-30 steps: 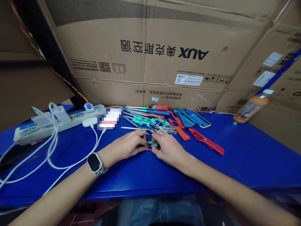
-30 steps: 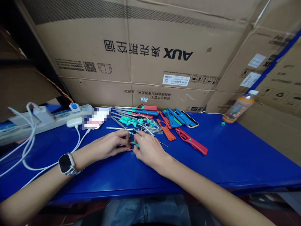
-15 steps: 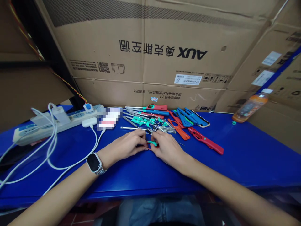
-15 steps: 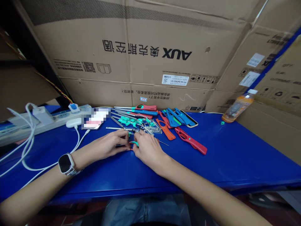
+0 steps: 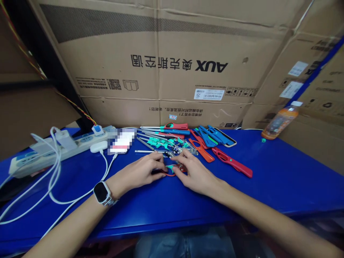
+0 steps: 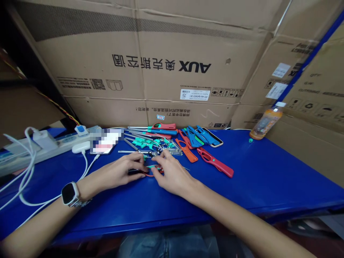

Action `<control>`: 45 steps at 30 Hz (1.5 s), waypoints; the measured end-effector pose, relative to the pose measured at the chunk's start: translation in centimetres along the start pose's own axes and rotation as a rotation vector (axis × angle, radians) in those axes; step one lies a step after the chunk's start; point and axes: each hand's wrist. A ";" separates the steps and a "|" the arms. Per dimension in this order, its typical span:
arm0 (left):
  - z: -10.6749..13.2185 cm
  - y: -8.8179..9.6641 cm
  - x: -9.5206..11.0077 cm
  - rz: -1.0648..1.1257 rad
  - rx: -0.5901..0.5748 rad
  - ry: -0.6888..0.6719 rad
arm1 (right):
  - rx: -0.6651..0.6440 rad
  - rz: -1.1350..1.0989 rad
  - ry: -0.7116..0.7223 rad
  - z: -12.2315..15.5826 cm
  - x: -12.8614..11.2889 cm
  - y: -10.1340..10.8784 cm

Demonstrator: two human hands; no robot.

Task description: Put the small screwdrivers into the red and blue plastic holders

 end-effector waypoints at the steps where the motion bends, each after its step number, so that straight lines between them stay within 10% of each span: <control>1: 0.0 0.1 0.2 0.012 0.009 0.013 | 0.033 -0.018 -0.003 -0.3 0.5 0.3; 14: -4.8 2.3 0.4 -0.109 0.036 0.056 | 0.079 0.082 -0.200 -1.6 6.0 3.8; 31: -12.5 -0.1 1.5 -0.145 0.028 0.004 | 0.059 0.424 -0.335 0.2 7.3 4.3; 40: -9.2 0.6 1.7 -0.226 0.337 -0.120 | 0.240 -0.144 -0.095 0.8 6.6 5.3; 45: -4.9 2.2 1.2 -0.106 0.234 -0.052 | 0.063 -0.544 -0.074 -0.2 5.5 5.1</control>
Point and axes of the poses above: each hand's wrist, its own z-axis away from the middle knuckle, its own y-axis out of the back of the hand, x = y × z, and after that the axes turned 4 degrees about y, right-handed
